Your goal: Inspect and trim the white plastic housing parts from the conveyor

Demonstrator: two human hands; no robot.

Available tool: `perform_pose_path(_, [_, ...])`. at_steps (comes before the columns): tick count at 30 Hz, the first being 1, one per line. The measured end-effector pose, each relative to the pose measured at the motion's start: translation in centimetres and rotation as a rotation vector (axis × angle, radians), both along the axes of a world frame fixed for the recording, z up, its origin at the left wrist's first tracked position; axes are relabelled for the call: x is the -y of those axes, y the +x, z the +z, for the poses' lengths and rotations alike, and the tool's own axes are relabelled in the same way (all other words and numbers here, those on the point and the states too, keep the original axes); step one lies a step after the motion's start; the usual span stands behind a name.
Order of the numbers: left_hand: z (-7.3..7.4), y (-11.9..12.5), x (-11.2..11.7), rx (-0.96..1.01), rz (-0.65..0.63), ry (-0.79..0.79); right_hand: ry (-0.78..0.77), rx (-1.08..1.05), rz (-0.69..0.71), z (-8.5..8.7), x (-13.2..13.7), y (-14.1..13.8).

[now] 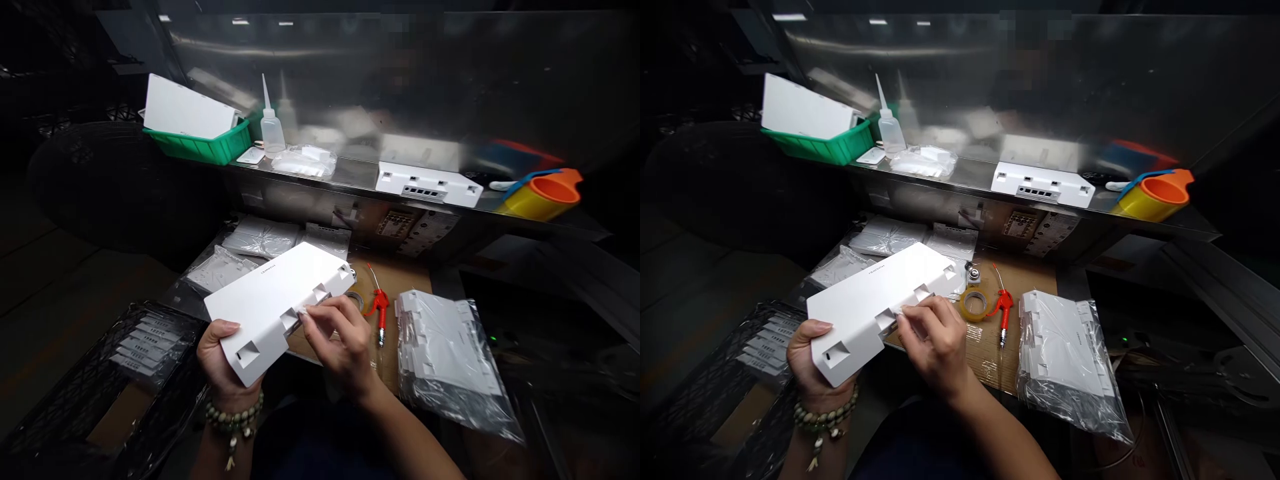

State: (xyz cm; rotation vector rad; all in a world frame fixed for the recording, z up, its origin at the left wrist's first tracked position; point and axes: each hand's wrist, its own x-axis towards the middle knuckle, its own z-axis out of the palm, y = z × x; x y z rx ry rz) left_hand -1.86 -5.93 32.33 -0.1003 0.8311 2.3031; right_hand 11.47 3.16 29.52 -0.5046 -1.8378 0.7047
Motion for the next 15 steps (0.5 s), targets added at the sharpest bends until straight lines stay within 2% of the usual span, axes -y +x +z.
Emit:
perform_pose_path(4, [0.0,0.2,-0.2,0.014,0.017,-0.054,-0.031,0.011,-0.049,0.1,-0.2,0.1])
perform_pose_path(7, [0.0,0.3,-0.3,0.017,0.015,-0.06,-0.046,0.017,0.032,0.5,0.5,-0.1])
perform_pose_path(10, [-0.1,0.3,-0.3,0.017,0.019,-0.062,-0.156,-0.017,0.137,1.0,1.2,-0.1])
perform_pose_path(12, [-0.1,0.3,-0.4,0.014,0.023,-0.055,-0.197,-0.028,0.155,1.2,1.4,-0.1])
perform_pose_path(15, [-0.1,0.5,-0.5,0.007,0.025,-0.041,-0.13,-0.012,0.138,1.1,1.7,-0.4])
